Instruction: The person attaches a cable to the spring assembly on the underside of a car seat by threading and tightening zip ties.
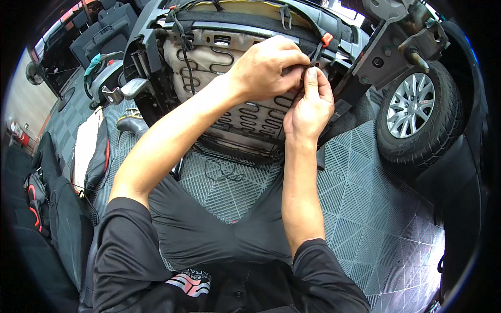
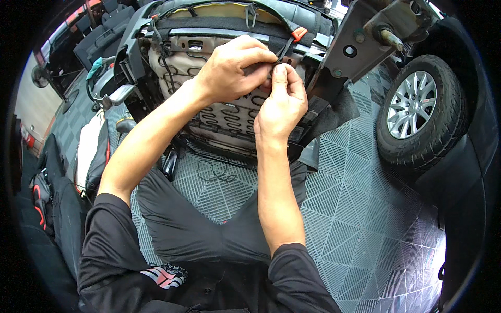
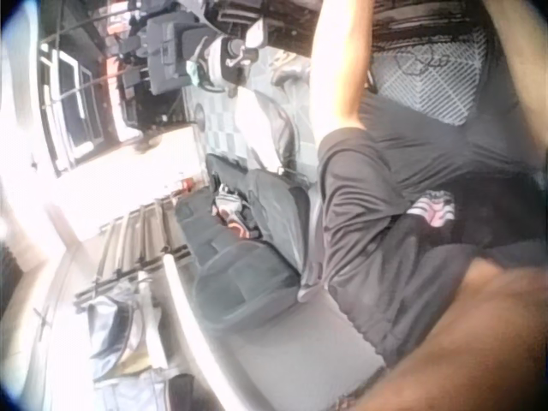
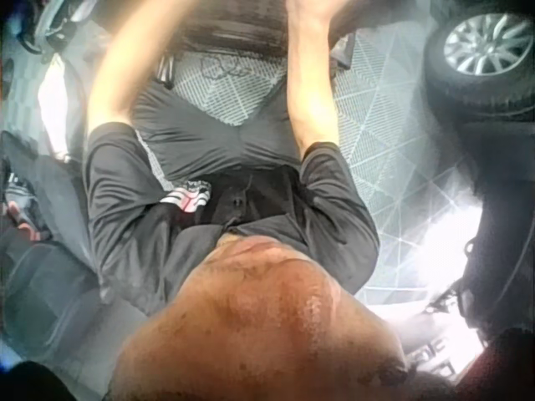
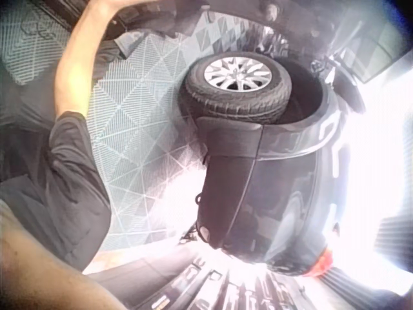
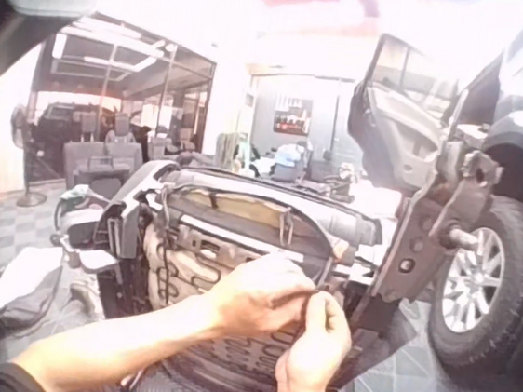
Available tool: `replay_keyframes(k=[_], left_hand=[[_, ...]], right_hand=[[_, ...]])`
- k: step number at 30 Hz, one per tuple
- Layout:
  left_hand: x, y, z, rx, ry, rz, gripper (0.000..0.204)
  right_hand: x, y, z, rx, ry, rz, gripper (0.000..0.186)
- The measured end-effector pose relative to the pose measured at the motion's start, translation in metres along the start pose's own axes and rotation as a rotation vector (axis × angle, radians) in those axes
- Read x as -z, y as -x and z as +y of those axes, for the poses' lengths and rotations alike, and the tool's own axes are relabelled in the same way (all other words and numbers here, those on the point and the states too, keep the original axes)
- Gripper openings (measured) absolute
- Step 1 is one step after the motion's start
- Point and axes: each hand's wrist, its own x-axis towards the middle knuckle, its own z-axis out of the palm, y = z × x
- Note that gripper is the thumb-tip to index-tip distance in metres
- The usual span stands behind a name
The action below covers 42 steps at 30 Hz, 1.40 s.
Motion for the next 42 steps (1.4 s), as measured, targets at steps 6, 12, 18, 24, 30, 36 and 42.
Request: replay_keyframes(k=[6, 12, 18, 24, 30, 36, 42], left_hand=[[0.003, 0.003, 0.005, 0.055, 0.020, -0.031, 0.020], [-0.003, 0.019, 0.020, 0.202, 0.109, 0.050, 0.026], [-0.039, 0.019, 0.030, 0.429, 0.271, 0.330, 0.020], [-0.033, 0.017, 0.029, 0.370, 0.159, 0.383, 0.015], [-0.047, 0.020, 0.029, 0.395, 0.144, 0.473, 0.013], [-0.062, 0.021, 0.038, 0.454, 0.143, 0.582, 0.014], [-0.072, 0.014, 0.047, 0.554, 0.107, 0.711, 0.010]], right_hand=[[-0.008, 0.000, -0.005, 0.004, -0.002, -0.009, 0.017], [-0.016, -0.007, -0.020, -0.202, -0.031, 0.014, 0.015], [-0.009, -0.017, -0.019, -0.260, -0.097, -0.050, 0.013], [-0.007, -0.021, -0.016, -0.163, 0.077, -0.028, 0.016], [0.001, -0.018, -0.027, -0.135, 0.254, -0.164, 0.026], [-0.036, -0.015, -0.092, 0.801, 1.351, -0.697, 0.032], [-0.052, -0.043, -0.106, 0.784, 1.889, -1.032, 0.012]])
